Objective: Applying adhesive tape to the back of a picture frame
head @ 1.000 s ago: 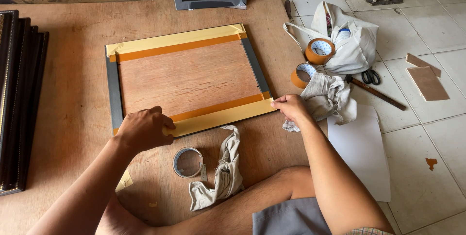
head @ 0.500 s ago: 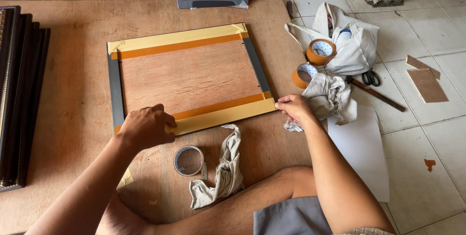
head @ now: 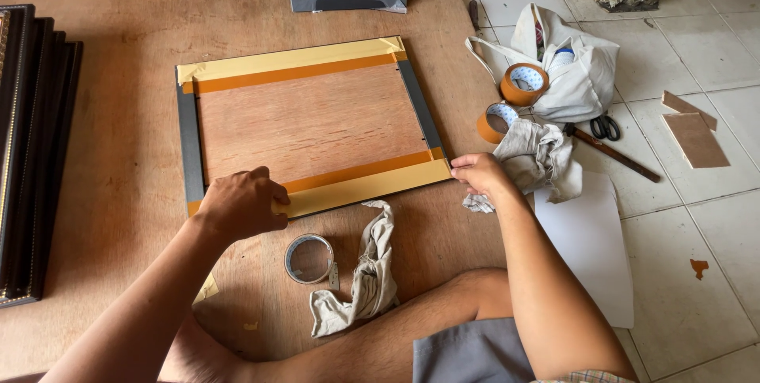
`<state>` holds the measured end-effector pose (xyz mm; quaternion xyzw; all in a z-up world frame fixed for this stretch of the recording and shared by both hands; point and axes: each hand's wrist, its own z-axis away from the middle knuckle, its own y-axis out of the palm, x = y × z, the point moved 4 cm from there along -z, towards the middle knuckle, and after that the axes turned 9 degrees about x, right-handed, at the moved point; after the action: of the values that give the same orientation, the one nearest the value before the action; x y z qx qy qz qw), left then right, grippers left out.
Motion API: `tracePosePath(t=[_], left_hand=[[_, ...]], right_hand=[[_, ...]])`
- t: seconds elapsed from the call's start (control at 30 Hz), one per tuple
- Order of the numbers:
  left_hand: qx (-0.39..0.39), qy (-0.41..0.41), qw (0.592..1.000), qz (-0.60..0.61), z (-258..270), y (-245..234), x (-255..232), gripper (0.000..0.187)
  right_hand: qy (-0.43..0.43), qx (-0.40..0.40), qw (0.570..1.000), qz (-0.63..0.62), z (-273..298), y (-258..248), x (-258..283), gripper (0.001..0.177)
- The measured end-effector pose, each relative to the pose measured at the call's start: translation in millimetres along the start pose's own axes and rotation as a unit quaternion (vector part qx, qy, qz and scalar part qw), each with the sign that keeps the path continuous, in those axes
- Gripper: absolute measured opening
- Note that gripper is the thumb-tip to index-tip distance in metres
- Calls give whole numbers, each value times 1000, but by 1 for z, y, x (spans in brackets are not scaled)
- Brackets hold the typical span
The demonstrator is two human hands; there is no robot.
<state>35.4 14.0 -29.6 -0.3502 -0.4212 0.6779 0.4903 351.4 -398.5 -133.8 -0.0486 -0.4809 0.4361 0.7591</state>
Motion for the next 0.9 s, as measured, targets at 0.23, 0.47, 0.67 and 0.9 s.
tracePosePath(t=[0.23, 0.47, 0.67, 0.9], left_hand=[[11, -3, 1000, -27, -2, 5, -4, 28], [20, -9, 998, -58, -12, 17, -4, 33], [14, -15, 996, -90, -8, 15, -8, 39], [13, -18, 996, -85, -19, 26, -2, 40]], right_hand=[[-20, -8, 999, 28, -10, 3, -8, 44], [-32, -16, 999, 40, -12, 5, -9, 46], [-34, -13, 998, 48, -26, 4, -18, 46], [-35, -10, 999, 39, -14, 4, -9, 45]])
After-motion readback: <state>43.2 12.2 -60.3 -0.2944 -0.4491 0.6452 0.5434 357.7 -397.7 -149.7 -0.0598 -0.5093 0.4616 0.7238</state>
